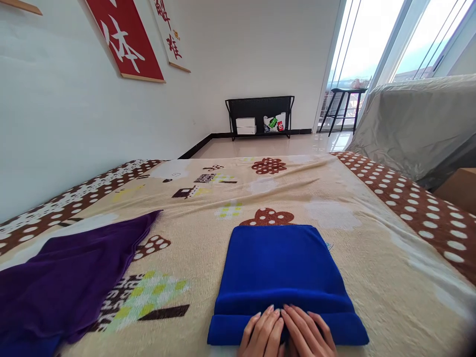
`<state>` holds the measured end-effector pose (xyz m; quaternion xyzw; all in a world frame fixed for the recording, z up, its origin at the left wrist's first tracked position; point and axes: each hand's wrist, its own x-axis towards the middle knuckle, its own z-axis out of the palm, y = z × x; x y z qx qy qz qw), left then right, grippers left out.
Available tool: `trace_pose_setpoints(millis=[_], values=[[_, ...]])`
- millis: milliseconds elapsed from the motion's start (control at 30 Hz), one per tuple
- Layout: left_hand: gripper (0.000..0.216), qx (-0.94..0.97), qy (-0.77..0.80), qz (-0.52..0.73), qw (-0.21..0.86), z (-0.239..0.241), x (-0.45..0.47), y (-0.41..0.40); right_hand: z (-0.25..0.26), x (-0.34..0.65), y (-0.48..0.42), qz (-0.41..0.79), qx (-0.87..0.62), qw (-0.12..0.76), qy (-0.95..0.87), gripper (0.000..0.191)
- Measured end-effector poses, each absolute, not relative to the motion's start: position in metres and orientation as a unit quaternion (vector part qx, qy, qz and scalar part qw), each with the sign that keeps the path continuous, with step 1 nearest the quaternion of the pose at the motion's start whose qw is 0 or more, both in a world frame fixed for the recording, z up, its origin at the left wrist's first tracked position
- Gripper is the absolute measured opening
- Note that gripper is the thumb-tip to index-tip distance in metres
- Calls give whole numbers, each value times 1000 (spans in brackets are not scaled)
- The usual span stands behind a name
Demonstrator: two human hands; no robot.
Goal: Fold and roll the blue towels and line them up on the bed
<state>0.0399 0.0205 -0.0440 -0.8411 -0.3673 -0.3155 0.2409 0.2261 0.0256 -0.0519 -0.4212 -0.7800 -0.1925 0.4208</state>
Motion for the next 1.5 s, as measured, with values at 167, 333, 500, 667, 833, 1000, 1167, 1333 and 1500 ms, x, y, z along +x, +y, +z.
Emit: trace_pose_setpoints(millis=[167, 333, 500, 667, 833, 1000, 1167, 1333, 1500], values=[[46, -860, -404, -226, 217, -38, 17, 25, -49, 266, 30, -181, -445, 325, -815, 41], [55, -818, -505, -181, 209, -37, -24, 15, -49, 311, 20, -184, -511, 290, -788, 64], [59, -802, -533, -187, 194, -41, -26, 9, -53, 319, 15, -171, -539, 291, -771, 62], [54, -797, -538, -215, 172, -38, -21, 6, -58, 316, 11, -169, -554, 277, -766, 55], [51, -786, -563, -217, 135, -39, -19, 3, -62, 314, 7, -149, -581, 265, -755, 53], [49, -777, -583, -214, 103, -37, -15, -2, -64, 311, 4, -123, -596, 262, -749, 52], [48, -773, -590, -218, 83, -35, -13, -5, -62, 310, 2, -104, -598, 277, -745, 52], [46, -763, -599, -221, 98, -36, -16, -10, -62, 313, 2, -86, -604, 274, -743, 51], [47, -757, -604, -227, 102, -38, -20, -17, -66, 314, 2, -83, -604, 272, -745, 51]])
